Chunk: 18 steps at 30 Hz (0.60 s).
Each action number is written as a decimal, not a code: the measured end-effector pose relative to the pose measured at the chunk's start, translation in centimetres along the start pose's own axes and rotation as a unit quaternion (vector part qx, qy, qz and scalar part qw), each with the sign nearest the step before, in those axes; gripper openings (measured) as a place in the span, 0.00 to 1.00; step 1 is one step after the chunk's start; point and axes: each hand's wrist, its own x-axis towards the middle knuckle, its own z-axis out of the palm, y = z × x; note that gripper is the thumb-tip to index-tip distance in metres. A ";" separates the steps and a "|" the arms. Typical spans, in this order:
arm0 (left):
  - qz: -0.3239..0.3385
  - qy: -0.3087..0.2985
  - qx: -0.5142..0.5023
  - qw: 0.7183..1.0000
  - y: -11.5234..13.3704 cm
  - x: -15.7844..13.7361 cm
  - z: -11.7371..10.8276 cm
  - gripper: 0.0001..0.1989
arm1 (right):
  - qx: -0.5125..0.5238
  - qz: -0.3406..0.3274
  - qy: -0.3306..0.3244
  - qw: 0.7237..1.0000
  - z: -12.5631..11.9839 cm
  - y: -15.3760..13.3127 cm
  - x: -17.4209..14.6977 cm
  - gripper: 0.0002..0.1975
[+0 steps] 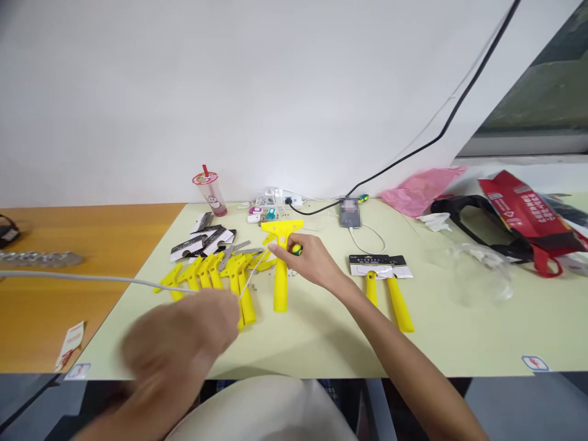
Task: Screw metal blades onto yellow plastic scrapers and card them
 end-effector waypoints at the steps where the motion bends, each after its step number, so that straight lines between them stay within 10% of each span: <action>1: 0.000 0.010 -0.046 0.999 -1.7 1.4 0.8 0.23 | 0.013 0.017 -0.008 1.000 0.2 0.7 -0.3 0.32; 8: -0.281 -0.037 -0.145 0.948 -12.0 4.5 3.7 0.29 | 0.061 0.068 -0.062 0.994 2.2 3.3 -0.4 0.31; 15: -0.338 0.002 -0.200 0.920 -13.6 5.6 1.2 0.31 | -0.028 0.016 -0.030 0.999 -0.8 5.4 1.9 0.18; 18: -0.354 0.013 -0.234 0.905 -13.9 5.7 0.4 0.35 | -0.145 0.038 -0.143 0.978 -2.1 8.1 2.3 0.07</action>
